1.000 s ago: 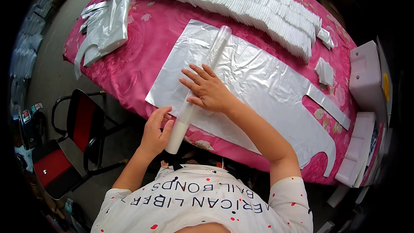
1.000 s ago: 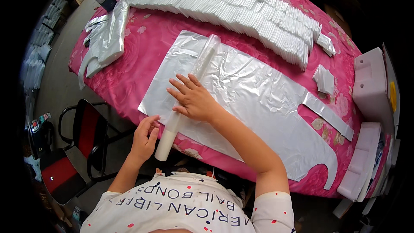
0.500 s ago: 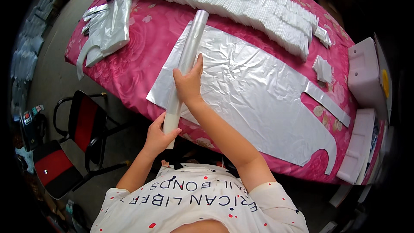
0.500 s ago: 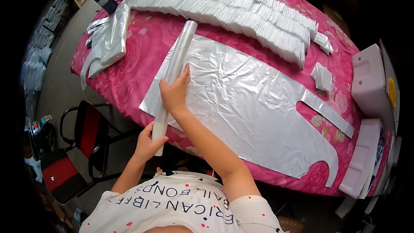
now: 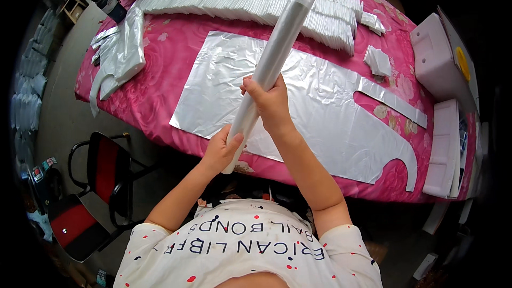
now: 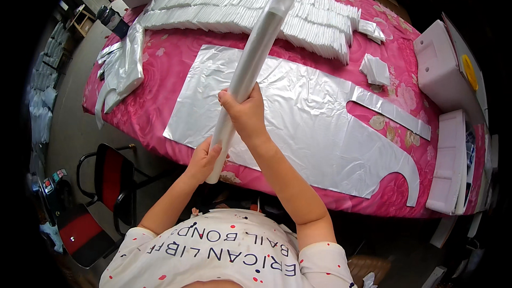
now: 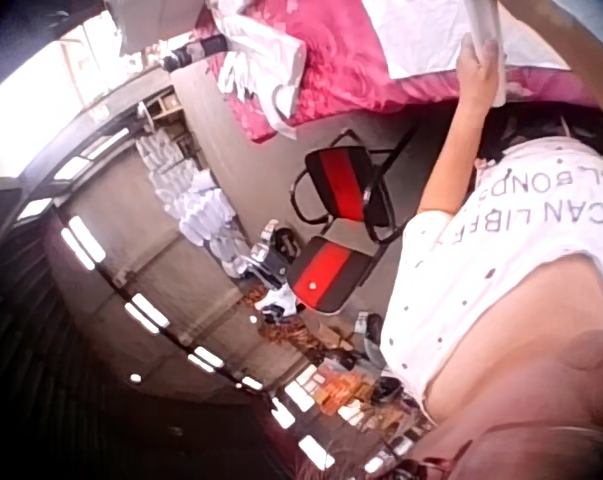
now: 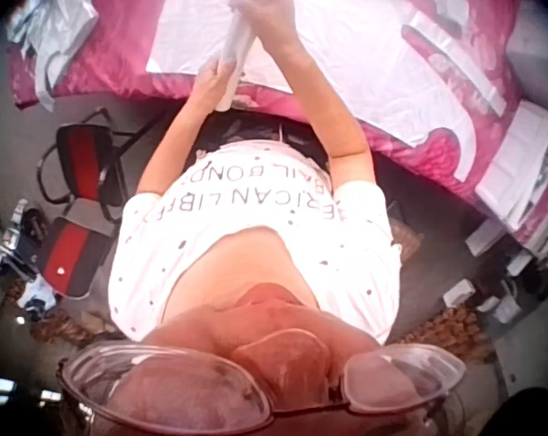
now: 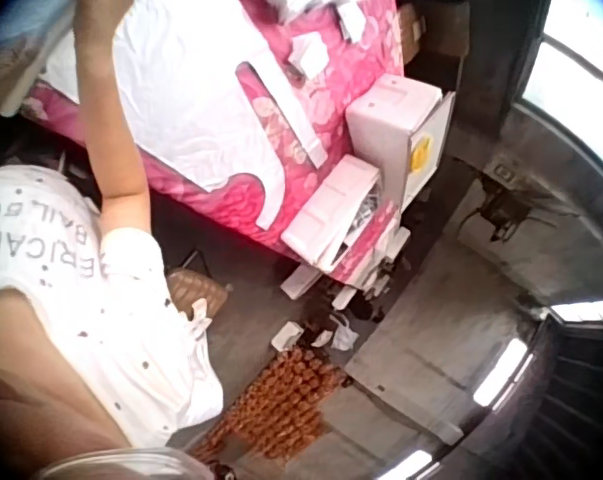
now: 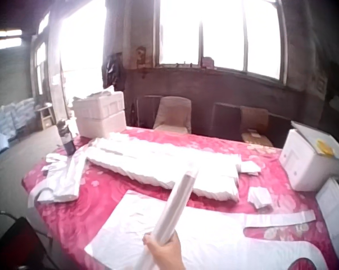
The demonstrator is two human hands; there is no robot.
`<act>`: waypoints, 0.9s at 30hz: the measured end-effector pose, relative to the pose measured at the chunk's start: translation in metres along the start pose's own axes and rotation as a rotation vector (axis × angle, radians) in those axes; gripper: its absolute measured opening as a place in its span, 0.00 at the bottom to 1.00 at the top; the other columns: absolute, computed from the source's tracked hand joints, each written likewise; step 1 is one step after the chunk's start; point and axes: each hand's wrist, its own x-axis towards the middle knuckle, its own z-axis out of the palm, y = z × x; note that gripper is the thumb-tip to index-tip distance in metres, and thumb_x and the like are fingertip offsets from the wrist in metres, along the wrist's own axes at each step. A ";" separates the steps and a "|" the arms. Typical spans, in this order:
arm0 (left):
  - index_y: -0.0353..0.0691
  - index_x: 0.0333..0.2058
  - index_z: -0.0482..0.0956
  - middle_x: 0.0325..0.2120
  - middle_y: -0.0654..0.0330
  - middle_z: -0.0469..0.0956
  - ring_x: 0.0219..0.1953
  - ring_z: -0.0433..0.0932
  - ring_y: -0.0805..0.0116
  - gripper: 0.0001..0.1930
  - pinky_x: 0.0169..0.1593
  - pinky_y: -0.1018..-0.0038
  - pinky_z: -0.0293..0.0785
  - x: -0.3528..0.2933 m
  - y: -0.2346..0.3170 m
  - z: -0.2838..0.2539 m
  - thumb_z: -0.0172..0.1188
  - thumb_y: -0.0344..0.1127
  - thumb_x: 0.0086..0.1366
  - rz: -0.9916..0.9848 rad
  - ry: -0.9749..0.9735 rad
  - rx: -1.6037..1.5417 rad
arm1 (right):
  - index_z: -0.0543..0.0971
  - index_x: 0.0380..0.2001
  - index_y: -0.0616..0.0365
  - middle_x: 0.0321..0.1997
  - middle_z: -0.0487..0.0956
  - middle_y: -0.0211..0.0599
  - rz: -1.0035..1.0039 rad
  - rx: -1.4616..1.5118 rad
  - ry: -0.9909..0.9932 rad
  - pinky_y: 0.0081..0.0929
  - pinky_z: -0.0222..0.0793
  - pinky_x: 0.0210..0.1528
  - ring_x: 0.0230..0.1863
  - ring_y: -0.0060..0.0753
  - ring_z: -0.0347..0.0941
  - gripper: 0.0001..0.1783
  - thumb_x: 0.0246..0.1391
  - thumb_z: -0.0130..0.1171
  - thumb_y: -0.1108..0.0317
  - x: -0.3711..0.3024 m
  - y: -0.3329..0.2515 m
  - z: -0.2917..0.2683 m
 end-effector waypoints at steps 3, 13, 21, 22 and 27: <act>0.35 0.45 0.67 0.26 0.60 0.73 0.26 0.73 0.74 0.30 0.30 0.77 0.72 -0.001 0.006 0.015 0.49 0.60 0.61 -0.026 -0.096 -0.100 | 0.63 0.48 0.66 0.33 0.75 0.37 0.070 0.120 -0.075 0.27 0.71 0.41 0.34 0.28 0.74 0.30 0.45 0.64 0.64 -0.007 -0.011 -0.013; 0.36 0.46 0.69 0.28 0.59 0.75 0.25 0.73 0.73 0.20 0.29 0.74 0.71 0.016 0.023 0.043 0.56 0.43 0.60 0.056 0.062 0.261 | 0.63 0.49 0.68 0.34 0.76 0.41 0.010 -0.104 0.000 0.29 0.71 0.42 0.38 0.31 0.76 0.32 0.46 0.65 0.61 -0.022 -0.014 -0.043; 0.33 0.51 0.64 0.28 0.59 0.73 0.27 0.72 0.74 0.27 0.31 0.75 0.71 0.009 0.047 0.041 0.59 0.36 0.53 -0.301 -0.397 -0.081 | 0.61 0.50 0.66 0.35 0.74 0.42 0.082 0.172 -0.012 0.29 0.73 0.40 0.35 0.32 0.75 0.35 0.44 0.66 0.60 -0.026 -0.020 -0.055; 0.33 0.52 0.63 0.26 0.60 0.73 0.26 0.72 0.74 0.30 0.30 0.76 0.71 0.009 0.045 0.041 0.60 0.41 0.52 -0.286 -0.412 -0.100 | 0.61 0.50 0.65 0.35 0.73 0.42 0.091 0.206 -0.011 0.28 0.73 0.39 0.35 0.32 0.75 0.35 0.43 0.66 0.60 -0.027 -0.018 -0.055; 0.35 0.53 0.61 0.29 0.59 0.73 0.25 0.72 0.73 0.27 0.28 0.77 0.72 0.013 0.021 0.038 0.53 0.46 0.60 -0.139 -0.273 -0.051 | 0.61 0.47 0.68 0.35 0.70 0.40 0.101 0.118 0.134 0.27 0.73 0.35 0.33 0.30 0.75 0.31 0.44 0.64 0.65 -0.033 0.002 -0.053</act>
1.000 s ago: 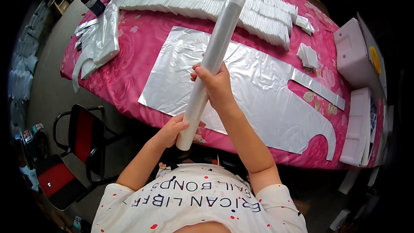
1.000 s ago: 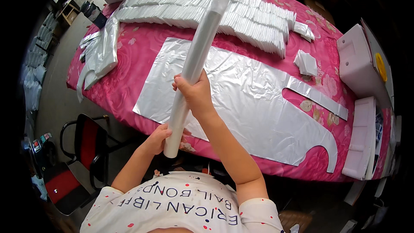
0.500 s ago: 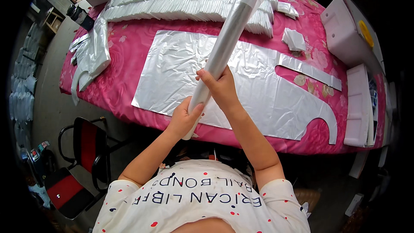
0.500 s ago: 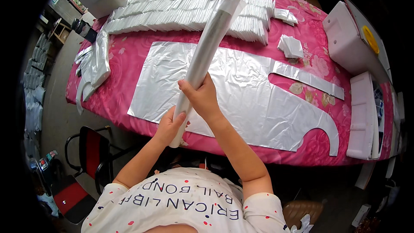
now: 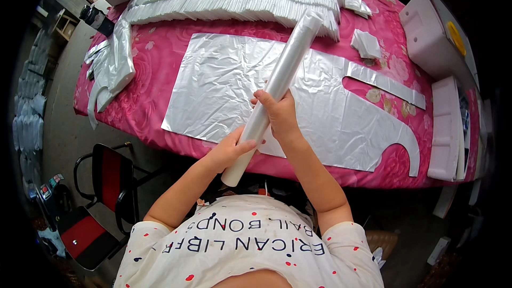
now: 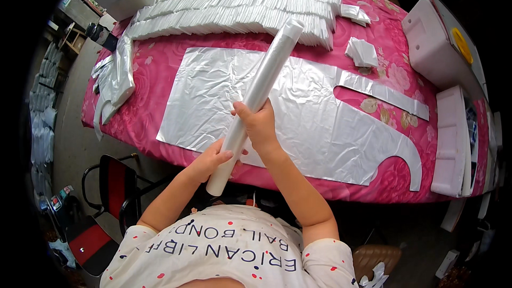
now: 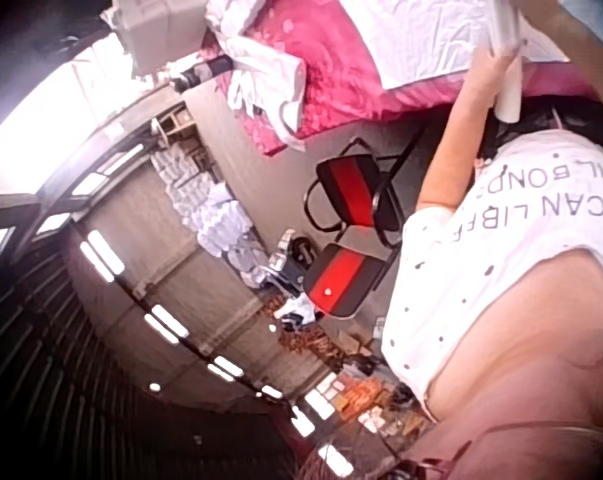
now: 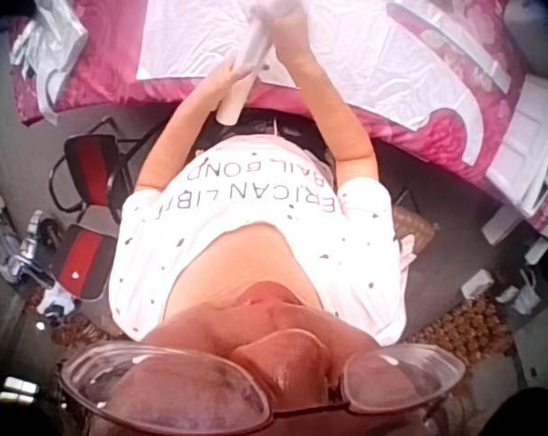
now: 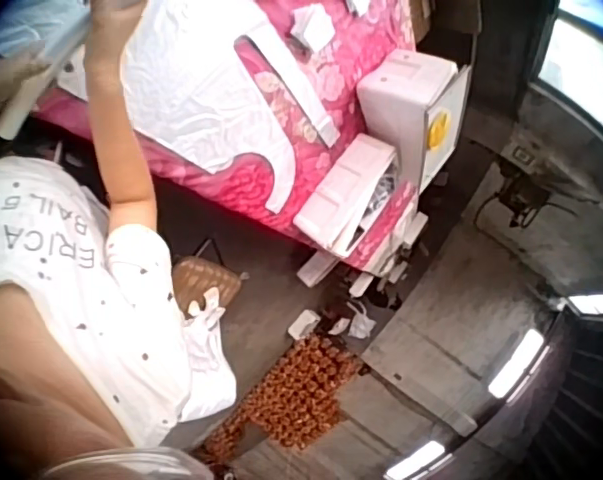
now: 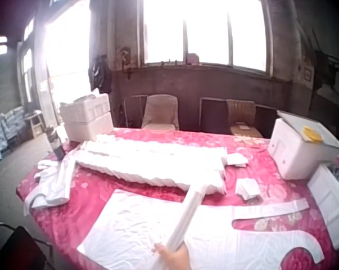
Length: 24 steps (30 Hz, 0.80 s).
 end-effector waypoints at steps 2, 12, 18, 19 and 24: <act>0.35 0.50 0.63 0.29 0.59 0.74 0.25 0.72 0.73 0.24 0.27 0.77 0.72 0.000 0.000 0.002 0.47 0.47 0.64 -0.083 0.138 0.005 | 0.61 0.45 0.69 0.35 0.69 0.40 0.004 -0.025 0.052 0.26 0.72 0.33 0.32 0.30 0.75 0.30 0.45 0.64 0.66 -0.004 0.015 -0.001; 0.36 0.42 0.69 0.23 0.60 0.73 0.24 0.72 0.73 0.22 0.26 0.77 0.72 -0.035 -0.019 -0.014 0.33 0.49 0.69 -0.708 -0.039 -0.076 | 0.64 0.47 0.65 0.39 0.73 0.41 -0.018 0.297 0.280 0.30 0.70 0.45 0.40 0.33 0.72 0.25 0.50 0.60 0.65 0.035 -0.009 -0.107; 0.39 0.43 0.69 0.23 0.60 0.72 0.24 0.72 0.74 0.18 0.27 0.77 0.72 -0.043 -0.037 -0.034 0.43 0.48 0.67 -0.663 -0.143 -0.144 | 0.70 0.43 0.58 0.35 0.77 0.32 -0.224 -0.092 0.434 0.16 0.66 0.35 0.32 0.19 0.71 0.14 0.55 0.53 0.66 0.036 -0.053 -0.166; 0.38 0.45 0.69 0.23 0.60 0.72 0.24 0.72 0.73 0.20 0.27 0.76 0.72 -0.044 -0.039 -0.037 0.47 0.49 0.64 -0.648 -0.158 -0.117 | 0.71 0.42 0.58 0.35 0.77 0.32 -0.154 -0.184 0.382 0.16 0.66 0.34 0.32 0.18 0.70 0.13 0.55 0.53 0.65 0.032 -0.055 -0.167; 0.38 0.42 0.70 0.25 0.60 0.73 0.26 0.74 0.73 0.16 0.29 0.76 0.74 -0.043 -0.038 -0.037 0.55 0.42 0.62 -0.635 -0.128 0.059 | 0.76 0.39 0.59 0.35 0.78 0.31 0.084 -0.548 0.150 0.15 0.65 0.31 0.29 0.15 0.69 0.13 0.54 0.55 0.63 0.025 -0.059 -0.159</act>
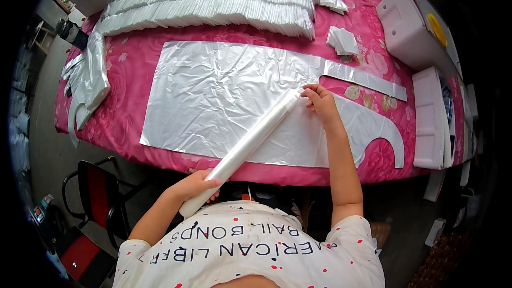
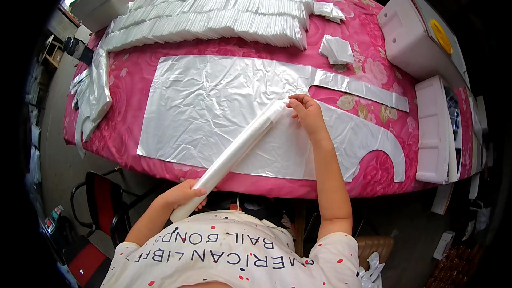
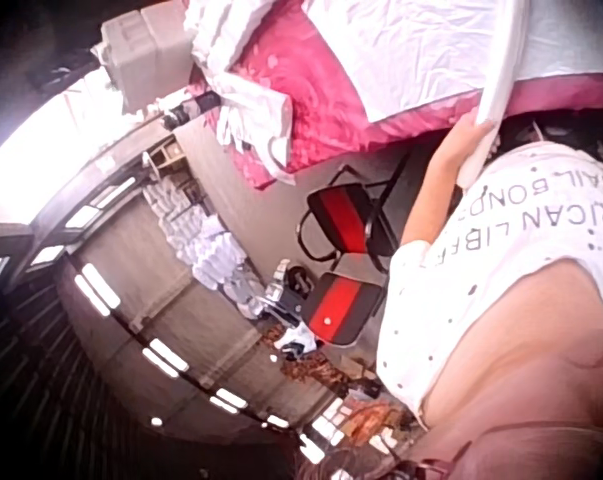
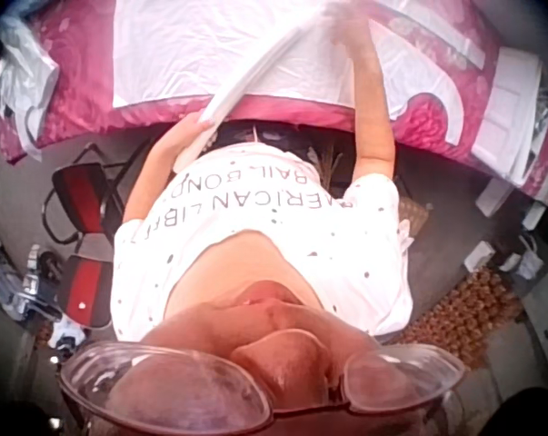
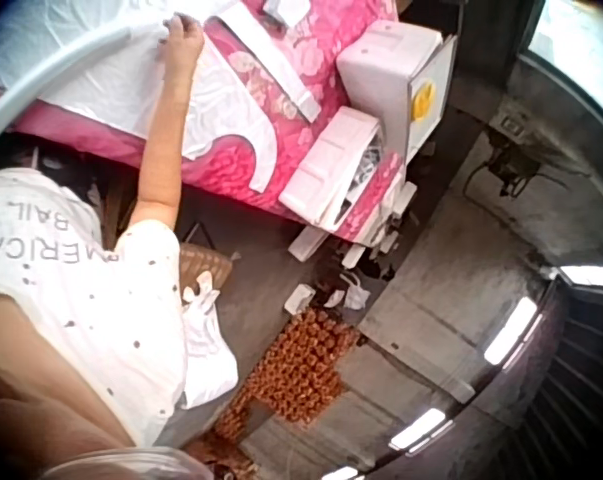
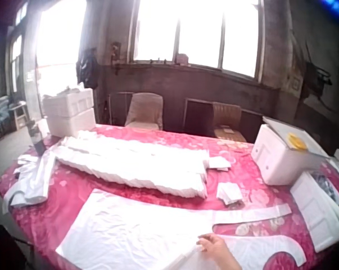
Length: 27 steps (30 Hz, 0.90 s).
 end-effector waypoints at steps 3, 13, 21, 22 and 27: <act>0.37 0.43 0.70 0.26 0.60 0.73 0.27 0.74 0.73 0.17 0.30 0.75 0.74 -0.004 0.004 0.007 0.57 0.42 0.61 0.036 0.042 0.058 | 0.76 0.38 0.59 0.32 0.77 0.27 -0.004 -0.072 -0.059 0.14 0.63 0.29 0.26 0.14 0.67 0.14 0.53 0.56 0.59 -0.002 -0.007 0.008; 0.36 0.45 0.69 0.27 0.60 0.74 0.28 0.74 0.73 0.18 0.33 0.74 0.73 -0.010 0.007 0.016 0.58 0.39 0.58 0.091 0.113 0.158 | 0.76 0.27 0.56 0.21 0.72 0.22 0.112 -0.156 -0.313 0.12 0.59 0.25 0.22 0.12 0.64 0.08 0.52 0.59 0.63 -0.004 -0.011 0.011; 0.35 0.48 0.69 0.29 0.60 0.75 0.30 0.74 0.74 0.23 0.36 0.75 0.73 -0.025 -0.005 -0.001 0.63 0.35 0.53 0.033 0.012 0.164 | 0.77 0.27 0.63 0.22 0.73 0.26 -0.137 -0.424 0.050 0.18 0.64 0.27 0.22 0.16 0.67 0.08 0.52 0.56 0.67 0.013 0.002 -0.032; 0.35 0.48 0.70 0.30 0.60 0.76 0.30 0.74 0.74 0.24 0.37 0.75 0.73 -0.031 -0.009 -0.008 0.63 0.35 0.53 0.037 0.017 0.182 | 0.76 0.27 0.63 0.22 0.74 0.27 -0.159 -0.456 0.143 0.18 0.65 0.27 0.22 0.16 0.67 0.09 0.52 0.55 0.68 0.017 0.001 -0.047; 0.33 0.47 0.71 0.35 0.58 0.78 0.37 0.77 0.72 0.26 0.44 0.75 0.72 -0.064 -0.029 -0.056 0.66 0.34 0.50 0.052 -0.016 0.263 | 0.77 0.30 0.64 0.24 0.76 0.27 -0.122 -0.280 0.359 0.16 0.67 0.28 0.24 0.15 0.69 0.08 0.54 0.54 0.69 0.027 0.011 -0.139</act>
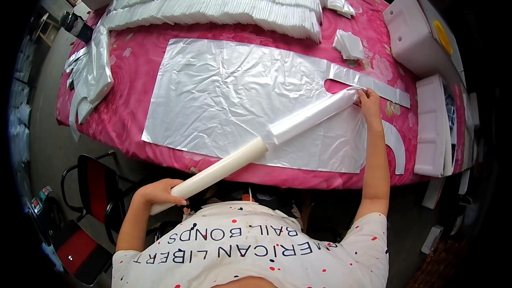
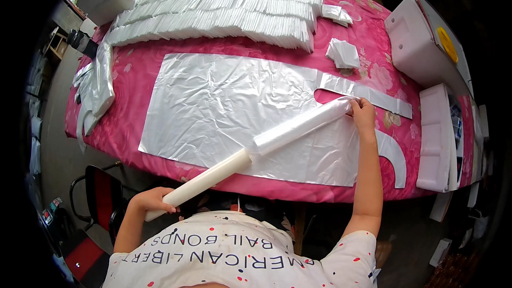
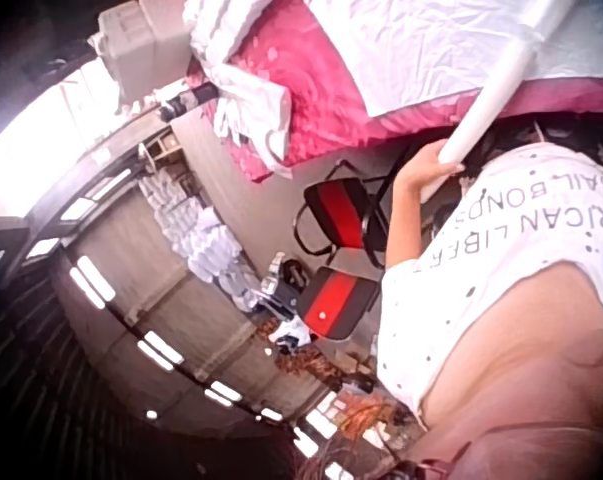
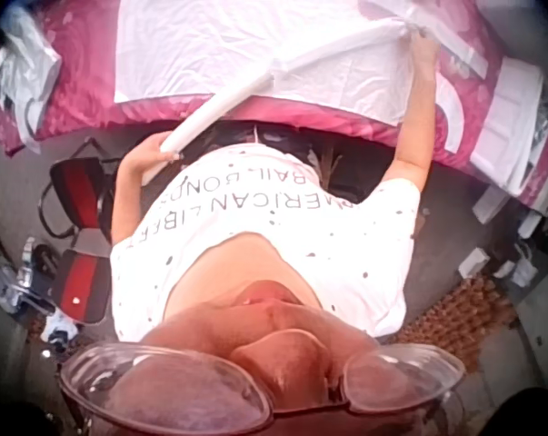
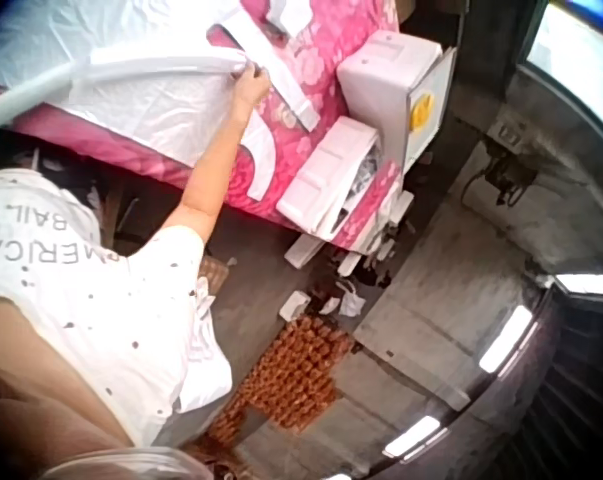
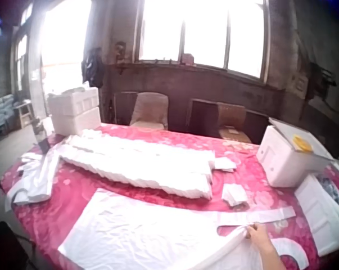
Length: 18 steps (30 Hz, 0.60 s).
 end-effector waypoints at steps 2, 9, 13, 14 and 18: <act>0.33 0.47 0.71 0.36 0.58 0.78 0.39 0.77 0.72 0.25 0.46 0.76 0.71 -0.006 0.002 -0.014 0.67 0.33 0.49 0.018 -0.038 0.062 | 0.77 0.31 0.64 0.25 0.76 0.27 0.012 0.034 0.004 0.15 0.67 0.28 0.24 0.14 0.69 0.08 0.55 0.53 0.70 0.001 0.004 -0.005; 0.36 0.45 0.75 0.35 0.58 0.79 0.38 0.77 0.67 0.24 0.45 0.72 0.70 0.023 0.098 -0.001 0.66 0.32 0.46 0.413 0.120 0.593 | 0.76 0.29 0.64 0.23 0.75 0.26 -0.149 -0.077 -0.142 0.16 0.64 0.28 0.24 0.14 0.66 0.07 0.53 0.55 0.70 -0.015 -0.022 0.057; 0.41 0.44 0.74 0.30 0.58 0.77 0.36 0.76 0.58 0.25 0.42 0.68 0.71 0.066 0.154 0.016 0.67 0.33 0.43 0.627 0.395 1.150 | 0.75 0.26 0.65 0.20 0.72 0.26 -0.190 -0.068 -0.267 0.17 0.61 0.28 0.23 0.15 0.64 0.08 0.52 0.55 0.69 -0.021 -0.047 0.096; 0.41 0.44 0.73 0.30 0.58 0.76 0.36 0.75 0.57 0.26 0.41 0.67 0.71 0.078 0.160 0.016 0.67 0.34 0.43 0.686 0.455 1.260 | 0.75 0.26 0.65 0.20 0.72 0.26 -0.202 -0.042 -0.295 0.17 0.61 0.28 0.23 0.15 0.64 0.08 0.52 0.55 0.69 -0.021 -0.051 0.104; 0.43 0.44 0.73 0.33 0.59 0.74 0.39 0.74 0.59 0.23 0.45 0.66 0.71 0.119 0.162 0.026 0.67 0.36 0.47 1.077 0.651 1.226 | 0.75 0.26 0.65 0.19 0.71 0.25 -0.215 -0.057 -0.358 0.18 0.60 0.26 0.22 0.16 0.62 0.08 0.52 0.55 0.69 -0.015 -0.047 0.124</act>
